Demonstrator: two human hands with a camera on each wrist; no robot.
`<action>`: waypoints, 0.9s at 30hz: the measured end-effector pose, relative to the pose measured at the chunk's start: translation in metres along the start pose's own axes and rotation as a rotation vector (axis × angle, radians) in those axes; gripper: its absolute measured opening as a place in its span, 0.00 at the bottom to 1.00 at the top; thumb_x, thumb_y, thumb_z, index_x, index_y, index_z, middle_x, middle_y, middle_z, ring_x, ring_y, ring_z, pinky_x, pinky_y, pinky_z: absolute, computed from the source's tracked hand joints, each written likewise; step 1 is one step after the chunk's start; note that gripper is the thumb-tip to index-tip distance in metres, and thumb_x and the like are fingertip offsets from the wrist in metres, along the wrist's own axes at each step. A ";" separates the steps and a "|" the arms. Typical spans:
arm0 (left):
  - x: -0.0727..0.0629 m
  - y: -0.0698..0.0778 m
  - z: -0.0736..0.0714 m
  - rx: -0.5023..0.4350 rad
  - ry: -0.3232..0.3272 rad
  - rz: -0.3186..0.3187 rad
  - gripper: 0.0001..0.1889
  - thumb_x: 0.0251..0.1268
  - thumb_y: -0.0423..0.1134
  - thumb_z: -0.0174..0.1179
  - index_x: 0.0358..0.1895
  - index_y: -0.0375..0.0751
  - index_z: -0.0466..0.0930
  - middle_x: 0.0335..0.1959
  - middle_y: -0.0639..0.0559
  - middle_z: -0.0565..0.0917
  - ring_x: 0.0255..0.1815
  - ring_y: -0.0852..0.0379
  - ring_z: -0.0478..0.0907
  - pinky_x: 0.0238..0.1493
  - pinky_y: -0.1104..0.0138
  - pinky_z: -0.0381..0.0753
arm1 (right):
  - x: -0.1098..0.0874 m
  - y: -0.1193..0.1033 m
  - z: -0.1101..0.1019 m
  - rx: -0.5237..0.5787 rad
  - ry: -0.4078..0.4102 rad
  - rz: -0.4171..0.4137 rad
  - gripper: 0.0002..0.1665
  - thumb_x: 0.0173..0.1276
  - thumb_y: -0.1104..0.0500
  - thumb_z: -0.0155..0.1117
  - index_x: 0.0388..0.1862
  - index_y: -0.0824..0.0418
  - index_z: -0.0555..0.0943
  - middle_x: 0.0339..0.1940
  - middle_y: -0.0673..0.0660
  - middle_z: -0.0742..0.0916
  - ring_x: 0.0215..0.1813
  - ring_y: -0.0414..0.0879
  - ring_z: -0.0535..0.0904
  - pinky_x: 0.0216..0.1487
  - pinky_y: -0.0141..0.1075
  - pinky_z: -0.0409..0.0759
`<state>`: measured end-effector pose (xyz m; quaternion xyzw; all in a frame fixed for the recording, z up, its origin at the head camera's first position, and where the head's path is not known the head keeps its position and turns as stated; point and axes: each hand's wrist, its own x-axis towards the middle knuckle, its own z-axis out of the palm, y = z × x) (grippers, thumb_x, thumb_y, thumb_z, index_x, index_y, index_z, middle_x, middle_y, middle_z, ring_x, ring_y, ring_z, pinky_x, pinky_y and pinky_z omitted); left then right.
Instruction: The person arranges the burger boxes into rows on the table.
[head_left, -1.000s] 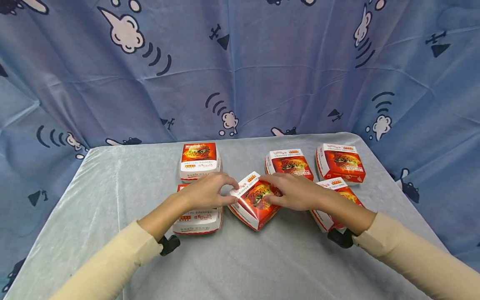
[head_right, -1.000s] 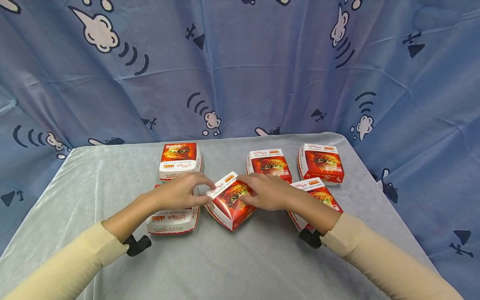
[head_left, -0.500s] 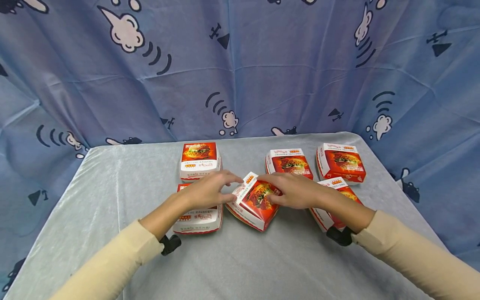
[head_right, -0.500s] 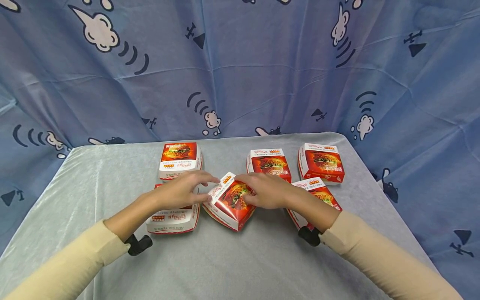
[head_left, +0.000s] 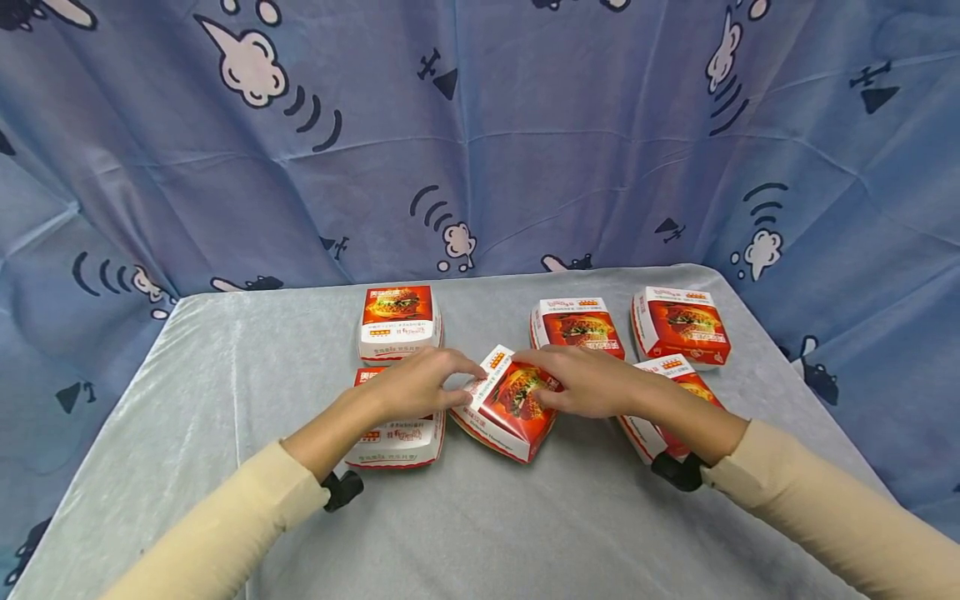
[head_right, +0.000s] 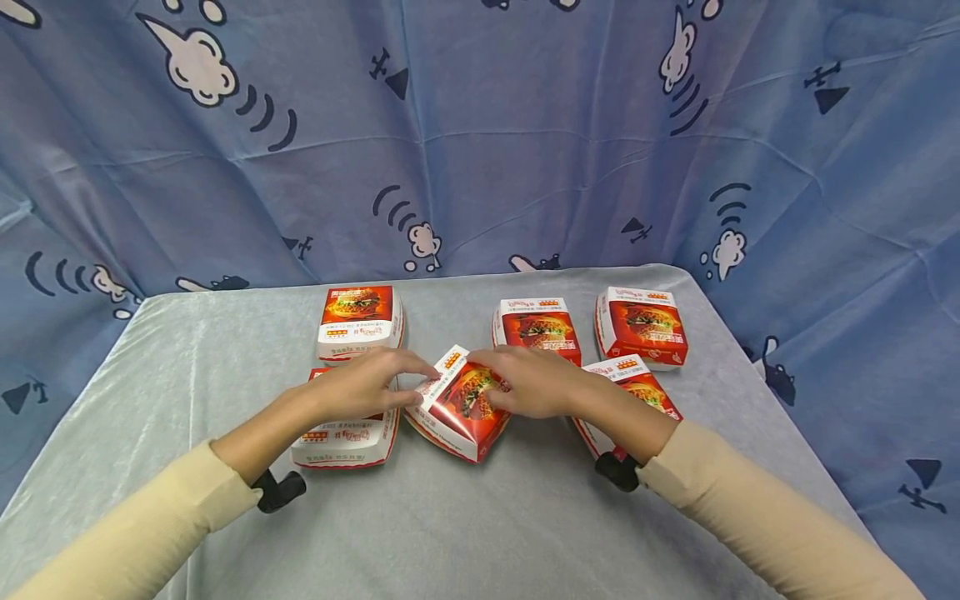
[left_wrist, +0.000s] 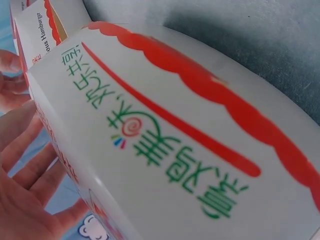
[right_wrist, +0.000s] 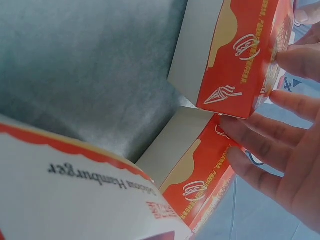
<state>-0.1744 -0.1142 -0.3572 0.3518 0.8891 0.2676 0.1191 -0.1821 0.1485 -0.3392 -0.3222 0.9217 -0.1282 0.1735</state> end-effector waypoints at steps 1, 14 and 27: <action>0.000 0.000 0.000 0.001 -0.001 -0.003 0.17 0.67 0.36 0.65 0.57 0.40 0.83 0.55 0.47 0.84 0.61 0.52 0.78 0.64 0.59 0.73 | 0.000 0.000 0.000 -0.009 0.002 0.002 0.33 0.71 0.51 0.62 0.74 0.56 0.70 0.65 0.60 0.79 0.65 0.55 0.75 0.62 0.58 0.73; 0.001 0.002 0.002 0.098 0.041 0.008 0.15 0.60 0.39 0.70 0.50 0.44 0.86 0.48 0.51 0.86 0.53 0.55 0.81 0.58 0.59 0.76 | -0.003 -0.001 0.003 -0.064 0.087 0.044 0.36 0.71 0.44 0.62 0.73 0.57 0.70 0.65 0.64 0.79 0.64 0.59 0.76 0.59 0.61 0.74; -0.001 0.002 0.001 0.056 0.051 0.007 0.12 0.66 0.40 0.64 0.51 0.43 0.86 0.48 0.51 0.86 0.53 0.54 0.82 0.57 0.59 0.77 | 0.002 0.000 0.009 -0.021 0.074 0.028 0.39 0.68 0.36 0.62 0.72 0.55 0.72 0.64 0.60 0.80 0.63 0.56 0.77 0.59 0.59 0.75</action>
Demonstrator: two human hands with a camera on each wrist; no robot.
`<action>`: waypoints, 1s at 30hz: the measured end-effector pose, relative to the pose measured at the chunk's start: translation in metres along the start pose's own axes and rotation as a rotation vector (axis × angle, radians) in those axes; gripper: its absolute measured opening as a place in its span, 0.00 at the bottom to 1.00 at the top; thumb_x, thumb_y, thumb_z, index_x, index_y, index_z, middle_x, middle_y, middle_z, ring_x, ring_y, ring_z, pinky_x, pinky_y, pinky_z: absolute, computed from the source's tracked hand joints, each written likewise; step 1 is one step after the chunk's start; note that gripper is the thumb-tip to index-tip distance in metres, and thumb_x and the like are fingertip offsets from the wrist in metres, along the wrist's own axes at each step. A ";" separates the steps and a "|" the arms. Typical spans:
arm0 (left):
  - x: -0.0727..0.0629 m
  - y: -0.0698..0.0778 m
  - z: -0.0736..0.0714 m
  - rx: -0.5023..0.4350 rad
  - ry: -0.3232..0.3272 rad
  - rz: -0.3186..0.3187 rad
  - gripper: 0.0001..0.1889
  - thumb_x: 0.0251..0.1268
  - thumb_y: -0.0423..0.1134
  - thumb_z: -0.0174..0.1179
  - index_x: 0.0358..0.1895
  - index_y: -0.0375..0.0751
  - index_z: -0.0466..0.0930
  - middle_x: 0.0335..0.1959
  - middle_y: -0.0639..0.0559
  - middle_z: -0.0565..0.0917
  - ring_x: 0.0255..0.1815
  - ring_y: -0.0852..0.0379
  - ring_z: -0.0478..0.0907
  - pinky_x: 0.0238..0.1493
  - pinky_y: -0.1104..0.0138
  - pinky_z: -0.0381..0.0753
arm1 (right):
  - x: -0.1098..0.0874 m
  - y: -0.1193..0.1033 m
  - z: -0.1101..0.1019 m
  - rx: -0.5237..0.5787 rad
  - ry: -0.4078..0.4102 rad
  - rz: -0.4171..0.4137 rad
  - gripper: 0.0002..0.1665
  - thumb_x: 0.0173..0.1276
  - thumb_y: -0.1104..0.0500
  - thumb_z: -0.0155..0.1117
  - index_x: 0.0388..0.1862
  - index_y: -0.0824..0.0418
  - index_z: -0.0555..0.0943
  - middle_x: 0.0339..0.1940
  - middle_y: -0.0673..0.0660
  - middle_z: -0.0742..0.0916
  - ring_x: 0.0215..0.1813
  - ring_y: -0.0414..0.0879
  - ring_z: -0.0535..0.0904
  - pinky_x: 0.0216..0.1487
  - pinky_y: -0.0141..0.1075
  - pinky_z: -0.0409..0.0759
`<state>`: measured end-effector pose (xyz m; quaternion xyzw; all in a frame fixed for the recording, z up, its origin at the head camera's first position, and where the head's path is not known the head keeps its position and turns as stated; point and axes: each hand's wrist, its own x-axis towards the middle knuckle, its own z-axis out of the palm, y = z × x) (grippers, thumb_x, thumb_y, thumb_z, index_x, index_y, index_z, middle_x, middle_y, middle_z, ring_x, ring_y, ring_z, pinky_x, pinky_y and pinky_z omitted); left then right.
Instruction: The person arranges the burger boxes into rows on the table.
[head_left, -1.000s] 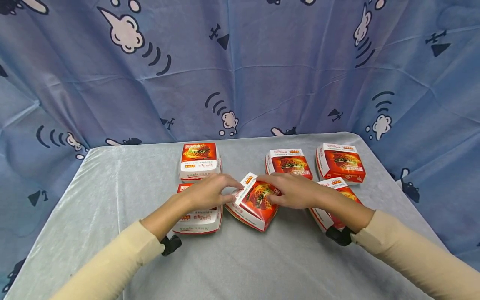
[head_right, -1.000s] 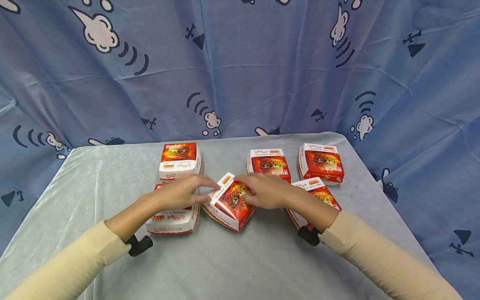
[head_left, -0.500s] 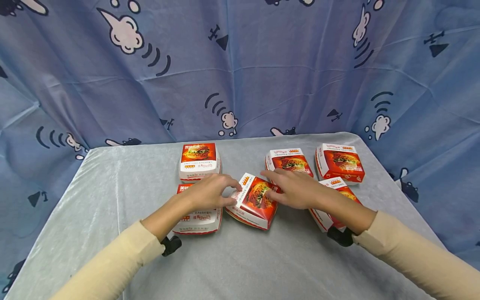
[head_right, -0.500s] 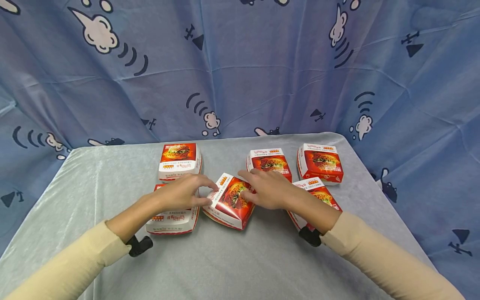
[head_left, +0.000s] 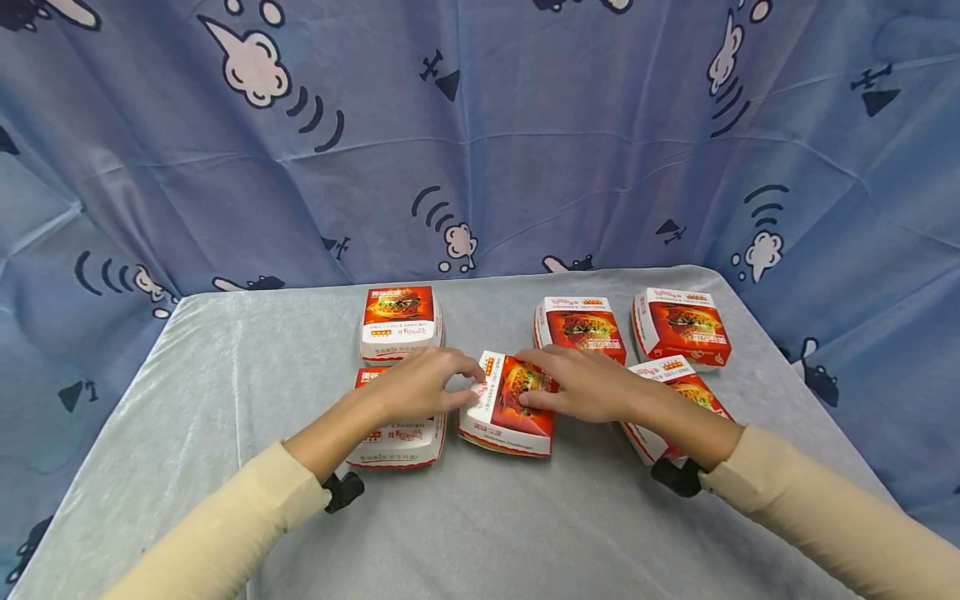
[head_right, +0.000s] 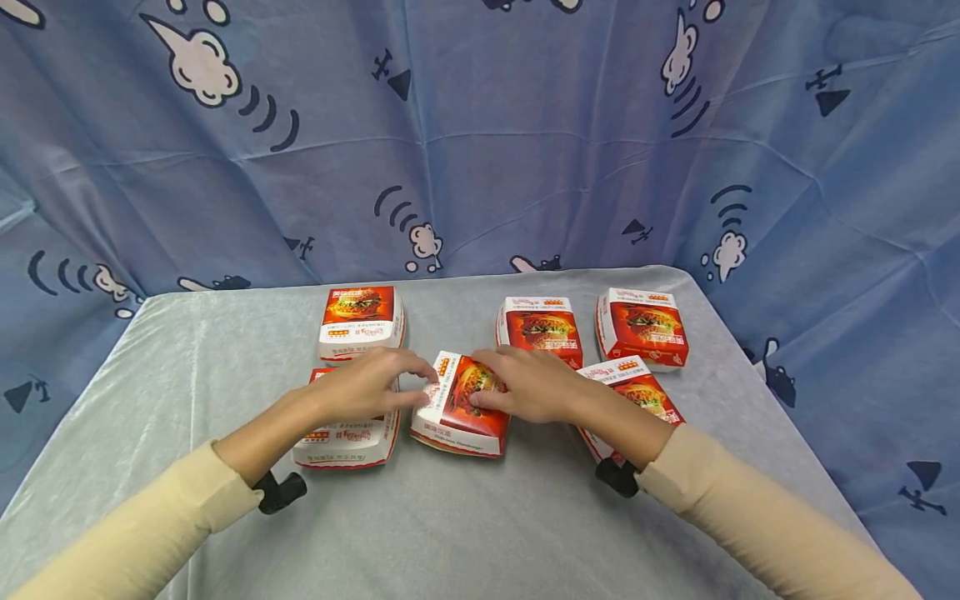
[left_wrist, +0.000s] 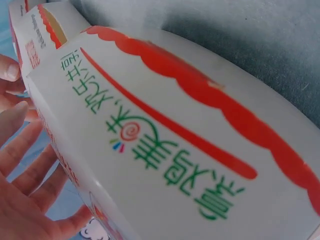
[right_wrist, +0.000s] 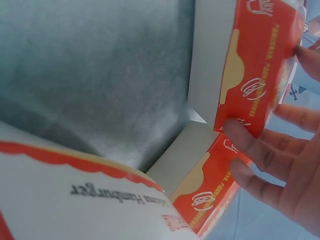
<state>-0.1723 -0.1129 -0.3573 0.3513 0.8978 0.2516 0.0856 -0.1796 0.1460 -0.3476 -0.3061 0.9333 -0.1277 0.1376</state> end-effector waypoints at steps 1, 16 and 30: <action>0.000 0.000 0.000 -0.002 0.005 -0.003 0.13 0.66 0.40 0.64 0.51 0.42 0.85 0.49 0.51 0.86 0.53 0.54 0.82 0.57 0.59 0.77 | 0.000 0.000 0.000 0.005 -0.006 -0.005 0.39 0.68 0.37 0.62 0.72 0.55 0.71 0.64 0.60 0.79 0.63 0.56 0.76 0.59 0.59 0.75; 0.002 -0.001 0.001 0.082 -0.014 -0.045 0.24 0.69 0.48 0.63 0.64 0.44 0.79 0.62 0.47 0.79 0.63 0.50 0.76 0.66 0.50 0.69 | 0.002 -0.001 -0.004 0.028 -0.107 -0.060 0.37 0.73 0.43 0.59 0.77 0.51 0.66 0.70 0.65 0.73 0.69 0.62 0.70 0.63 0.61 0.71; 0.003 0.000 0.002 0.083 -0.046 -0.080 0.26 0.66 0.50 0.65 0.65 0.45 0.78 0.62 0.54 0.81 0.65 0.57 0.75 0.66 0.49 0.66 | 0.003 -0.001 -0.002 0.042 -0.136 -0.033 0.37 0.74 0.45 0.56 0.79 0.49 0.62 0.75 0.66 0.68 0.72 0.64 0.66 0.65 0.63 0.68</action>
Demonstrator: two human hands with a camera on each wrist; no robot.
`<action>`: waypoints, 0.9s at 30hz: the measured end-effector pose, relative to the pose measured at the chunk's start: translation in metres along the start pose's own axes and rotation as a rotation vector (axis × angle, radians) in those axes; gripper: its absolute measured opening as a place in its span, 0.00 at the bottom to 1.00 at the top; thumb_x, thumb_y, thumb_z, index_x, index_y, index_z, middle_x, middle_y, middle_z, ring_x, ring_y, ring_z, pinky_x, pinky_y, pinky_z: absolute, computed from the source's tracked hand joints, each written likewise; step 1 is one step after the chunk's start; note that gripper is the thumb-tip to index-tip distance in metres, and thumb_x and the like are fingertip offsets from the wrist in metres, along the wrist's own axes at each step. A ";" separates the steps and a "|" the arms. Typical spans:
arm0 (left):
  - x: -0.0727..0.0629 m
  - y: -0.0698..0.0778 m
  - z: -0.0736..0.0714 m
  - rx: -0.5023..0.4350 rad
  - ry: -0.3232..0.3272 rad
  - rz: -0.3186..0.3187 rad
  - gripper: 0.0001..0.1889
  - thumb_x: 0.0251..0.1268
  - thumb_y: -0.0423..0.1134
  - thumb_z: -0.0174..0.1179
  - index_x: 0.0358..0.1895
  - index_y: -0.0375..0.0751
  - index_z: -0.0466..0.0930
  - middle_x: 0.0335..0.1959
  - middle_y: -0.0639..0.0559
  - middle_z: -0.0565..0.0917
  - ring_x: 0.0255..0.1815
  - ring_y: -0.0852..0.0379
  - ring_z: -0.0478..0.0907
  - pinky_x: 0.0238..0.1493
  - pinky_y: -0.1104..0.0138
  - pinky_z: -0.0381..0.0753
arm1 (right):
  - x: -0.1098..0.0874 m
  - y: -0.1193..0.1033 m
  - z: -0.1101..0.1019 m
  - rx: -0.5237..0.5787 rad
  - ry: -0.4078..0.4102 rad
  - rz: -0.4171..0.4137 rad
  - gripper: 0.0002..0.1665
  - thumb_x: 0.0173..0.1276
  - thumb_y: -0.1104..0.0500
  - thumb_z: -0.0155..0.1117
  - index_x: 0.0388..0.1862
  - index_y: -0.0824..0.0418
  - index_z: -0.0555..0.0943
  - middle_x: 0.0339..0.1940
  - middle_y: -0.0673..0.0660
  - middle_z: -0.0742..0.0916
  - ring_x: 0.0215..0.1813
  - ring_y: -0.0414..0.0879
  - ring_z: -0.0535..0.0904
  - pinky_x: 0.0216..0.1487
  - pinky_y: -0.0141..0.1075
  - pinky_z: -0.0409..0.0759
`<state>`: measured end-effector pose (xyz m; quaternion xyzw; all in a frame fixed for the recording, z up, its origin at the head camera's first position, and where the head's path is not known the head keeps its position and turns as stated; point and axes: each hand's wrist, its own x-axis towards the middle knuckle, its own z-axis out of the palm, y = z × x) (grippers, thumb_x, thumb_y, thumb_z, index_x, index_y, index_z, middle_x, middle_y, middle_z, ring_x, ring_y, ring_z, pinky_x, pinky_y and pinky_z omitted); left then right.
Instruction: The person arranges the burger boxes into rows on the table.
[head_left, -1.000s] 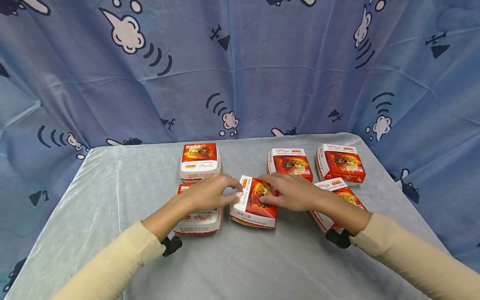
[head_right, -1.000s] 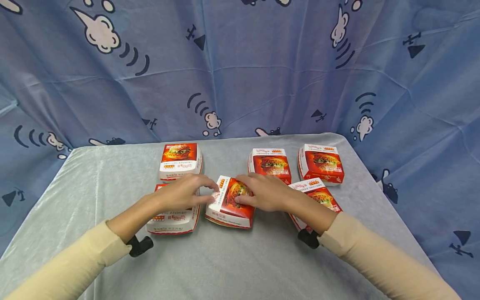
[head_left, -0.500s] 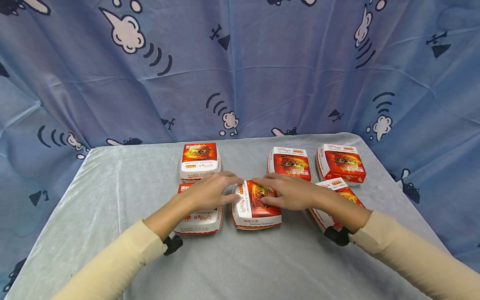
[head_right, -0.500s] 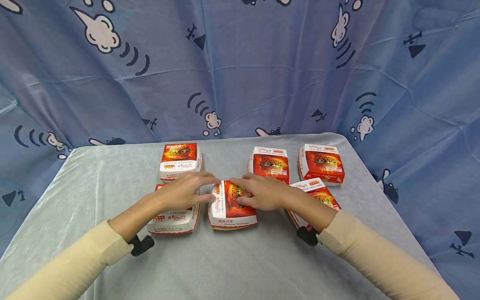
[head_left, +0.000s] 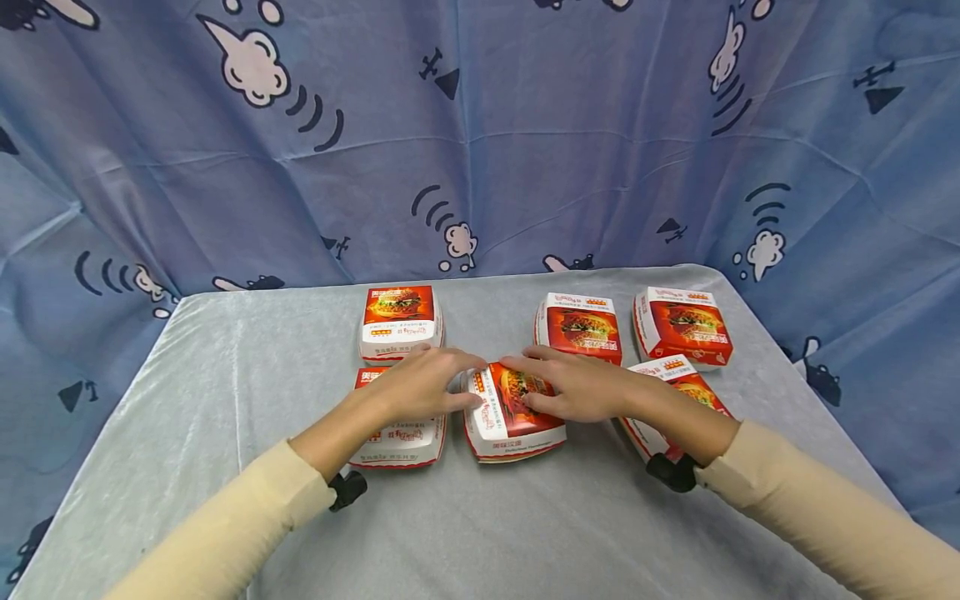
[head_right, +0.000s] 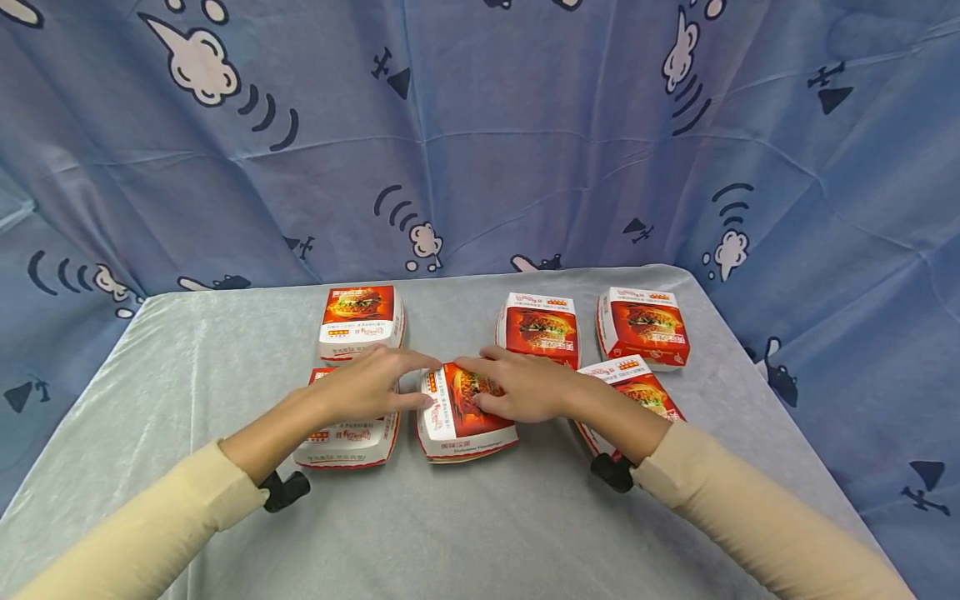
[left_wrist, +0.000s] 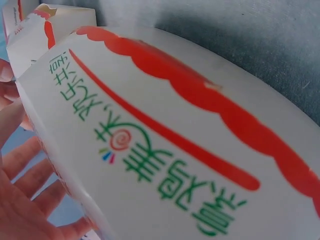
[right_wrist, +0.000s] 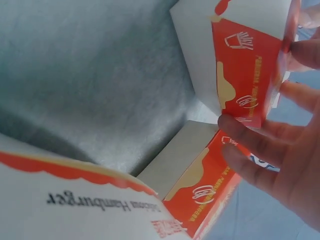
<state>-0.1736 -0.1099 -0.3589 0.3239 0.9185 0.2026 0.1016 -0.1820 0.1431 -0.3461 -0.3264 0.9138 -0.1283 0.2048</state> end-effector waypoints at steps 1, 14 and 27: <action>0.000 0.000 0.000 0.006 0.000 -0.001 0.26 0.66 0.50 0.65 0.64 0.45 0.78 0.61 0.54 0.81 0.64 0.57 0.75 0.65 0.49 0.66 | -0.001 -0.001 0.000 -0.012 0.008 0.003 0.37 0.74 0.45 0.56 0.79 0.50 0.63 0.74 0.66 0.68 0.72 0.63 0.66 0.65 0.63 0.68; -0.005 -0.001 0.000 0.044 0.038 0.008 0.23 0.64 0.50 0.67 0.60 0.47 0.81 0.56 0.54 0.84 0.58 0.58 0.80 0.63 0.49 0.66 | -0.013 -0.013 -0.008 -0.105 0.131 0.112 0.41 0.68 0.40 0.64 0.76 0.54 0.67 0.69 0.64 0.75 0.66 0.62 0.74 0.62 0.64 0.71; -0.007 0.000 0.000 0.035 0.086 0.036 0.14 0.62 0.47 0.69 0.46 0.45 0.84 0.42 0.56 0.87 0.43 0.57 0.81 0.59 0.50 0.69 | -0.021 -0.015 -0.003 -0.058 0.131 0.147 0.41 0.68 0.40 0.64 0.74 0.58 0.69 0.64 0.60 0.80 0.62 0.54 0.77 0.57 0.59 0.76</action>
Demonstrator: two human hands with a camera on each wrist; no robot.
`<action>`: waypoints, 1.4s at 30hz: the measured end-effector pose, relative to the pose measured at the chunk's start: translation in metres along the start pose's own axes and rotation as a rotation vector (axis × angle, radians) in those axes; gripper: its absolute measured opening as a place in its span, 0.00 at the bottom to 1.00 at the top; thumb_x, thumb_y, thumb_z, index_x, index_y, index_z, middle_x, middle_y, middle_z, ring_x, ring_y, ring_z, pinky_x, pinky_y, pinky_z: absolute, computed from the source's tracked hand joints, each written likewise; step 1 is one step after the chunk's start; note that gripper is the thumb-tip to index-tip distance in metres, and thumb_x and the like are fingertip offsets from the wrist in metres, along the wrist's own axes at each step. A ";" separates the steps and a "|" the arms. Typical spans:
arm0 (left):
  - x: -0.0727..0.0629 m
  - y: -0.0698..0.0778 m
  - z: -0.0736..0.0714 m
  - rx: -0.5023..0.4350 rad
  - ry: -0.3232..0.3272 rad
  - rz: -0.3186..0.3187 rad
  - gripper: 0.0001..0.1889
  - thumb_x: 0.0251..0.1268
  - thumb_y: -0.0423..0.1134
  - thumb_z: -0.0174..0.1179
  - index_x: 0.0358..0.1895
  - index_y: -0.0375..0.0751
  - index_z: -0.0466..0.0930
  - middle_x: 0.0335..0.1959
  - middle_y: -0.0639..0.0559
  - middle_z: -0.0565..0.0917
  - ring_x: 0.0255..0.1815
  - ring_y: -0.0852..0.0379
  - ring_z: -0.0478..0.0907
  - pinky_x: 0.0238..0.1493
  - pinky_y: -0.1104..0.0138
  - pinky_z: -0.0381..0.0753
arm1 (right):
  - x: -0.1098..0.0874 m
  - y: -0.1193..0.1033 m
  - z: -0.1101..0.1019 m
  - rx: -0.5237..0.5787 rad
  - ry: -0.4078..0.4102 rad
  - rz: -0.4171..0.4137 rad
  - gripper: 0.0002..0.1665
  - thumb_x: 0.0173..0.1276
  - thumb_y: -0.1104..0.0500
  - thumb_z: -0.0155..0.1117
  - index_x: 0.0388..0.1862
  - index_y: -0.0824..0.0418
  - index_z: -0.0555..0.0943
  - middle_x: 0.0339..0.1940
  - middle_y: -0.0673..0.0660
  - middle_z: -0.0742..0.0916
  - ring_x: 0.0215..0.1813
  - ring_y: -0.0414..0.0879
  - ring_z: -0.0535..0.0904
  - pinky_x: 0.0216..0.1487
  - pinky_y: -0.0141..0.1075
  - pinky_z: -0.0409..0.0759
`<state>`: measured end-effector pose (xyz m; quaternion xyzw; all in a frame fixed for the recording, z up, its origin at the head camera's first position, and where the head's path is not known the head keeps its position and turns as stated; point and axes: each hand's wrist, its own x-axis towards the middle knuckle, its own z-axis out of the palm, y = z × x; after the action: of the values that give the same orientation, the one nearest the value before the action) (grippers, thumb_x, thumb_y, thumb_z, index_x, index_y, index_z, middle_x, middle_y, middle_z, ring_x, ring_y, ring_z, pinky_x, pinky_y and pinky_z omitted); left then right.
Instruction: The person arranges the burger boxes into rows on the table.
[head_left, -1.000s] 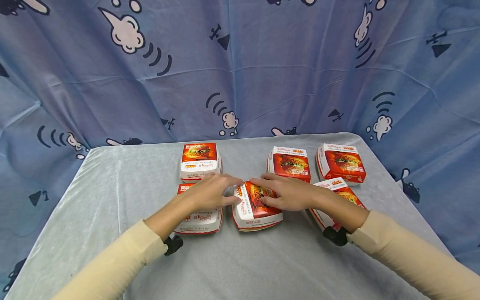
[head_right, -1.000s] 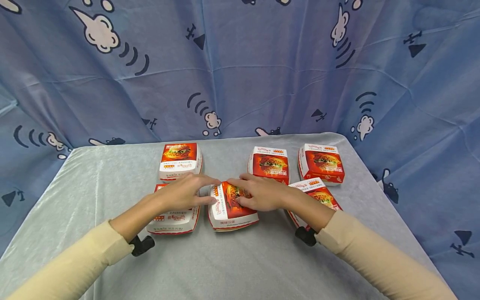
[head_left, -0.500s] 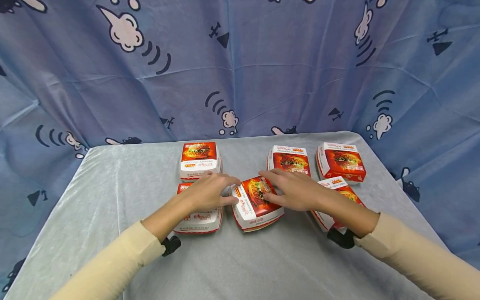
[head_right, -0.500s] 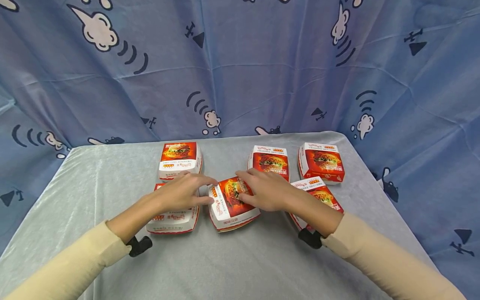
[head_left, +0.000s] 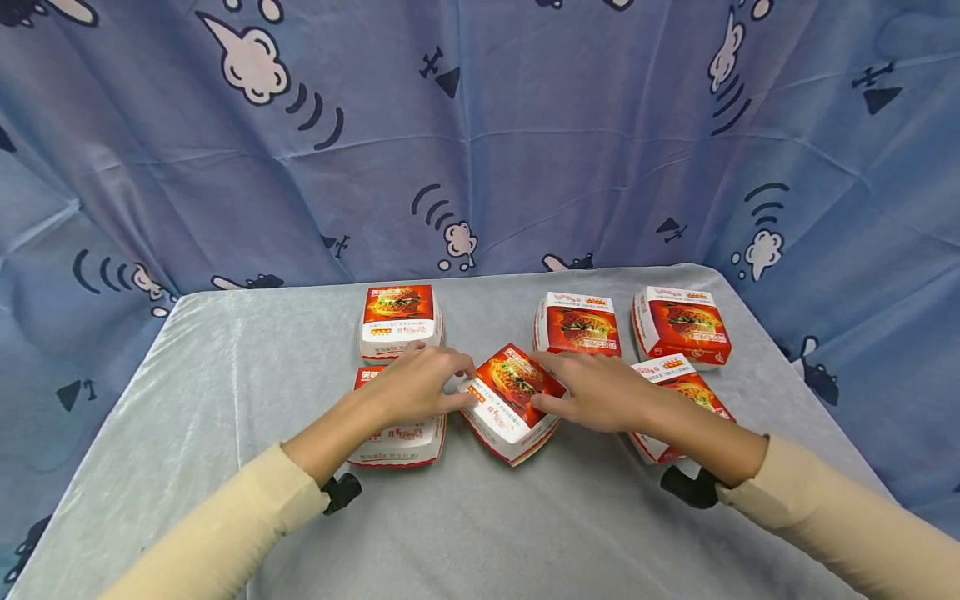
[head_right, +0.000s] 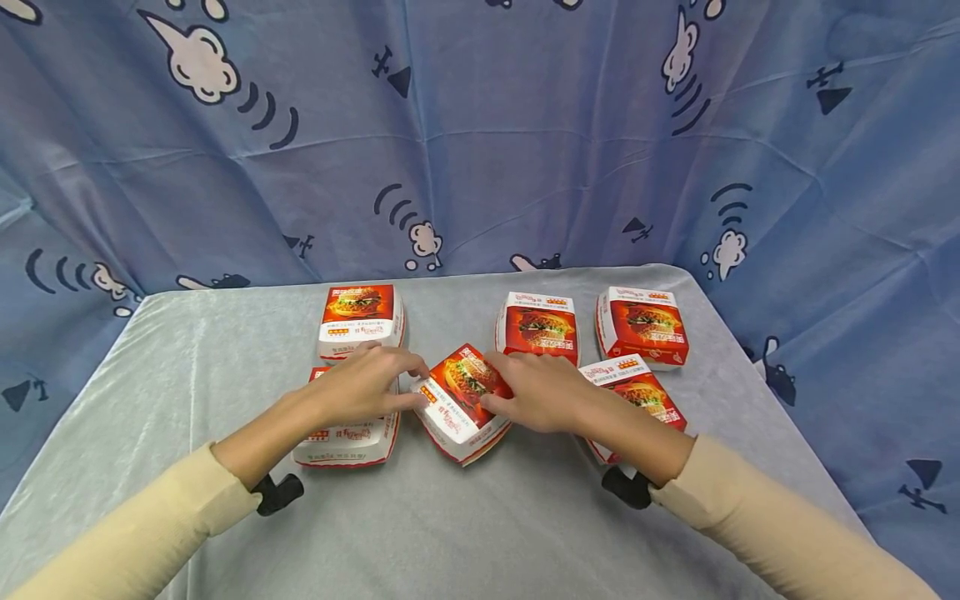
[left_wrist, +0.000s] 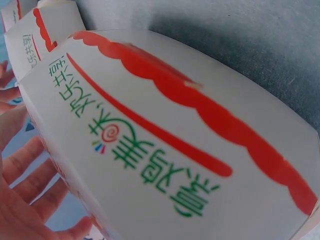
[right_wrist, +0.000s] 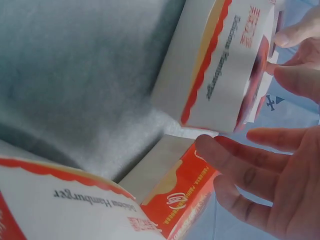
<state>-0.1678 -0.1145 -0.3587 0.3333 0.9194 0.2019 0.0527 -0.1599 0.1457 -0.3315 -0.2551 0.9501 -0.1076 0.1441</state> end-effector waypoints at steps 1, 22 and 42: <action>0.000 0.000 0.000 0.004 0.003 0.004 0.13 0.62 0.47 0.69 0.45 0.45 0.84 0.41 0.56 0.86 0.42 0.58 0.81 0.58 0.50 0.69 | 0.000 0.000 0.001 0.002 -0.003 0.001 0.41 0.68 0.40 0.64 0.74 0.58 0.69 0.64 0.60 0.80 0.61 0.54 0.77 0.57 0.58 0.76; 0.001 0.000 -0.001 -0.030 -0.049 -0.036 0.27 0.69 0.46 0.63 0.69 0.44 0.72 0.65 0.49 0.78 0.67 0.53 0.72 0.69 0.50 0.65 | 0.011 0.008 0.001 0.012 -0.123 -0.097 0.38 0.73 0.47 0.60 0.78 0.55 0.64 0.68 0.61 0.76 0.67 0.56 0.74 0.63 0.59 0.72; 0.003 0.002 0.000 -0.017 -0.137 -0.056 0.34 0.64 0.52 0.67 0.72 0.48 0.71 0.72 0.44 0.70 0.72 0.49 0.67 0.71 0.41 0.57 | 0.019 0.005 -0.003 0.009 -0.169 -0.109 0.37 0.74 0.53 0.57 0.79 0.54 0.61 0.73 0.65 0.71 0.72 0.61 0.67 0.65 0.62 0.68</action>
<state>-0.1691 -0.1111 -0.3577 0.3201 0.9208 0.1850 0.1242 -0.1790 0.1401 -0.3343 -0.3138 0.9188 -0.0975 0.2188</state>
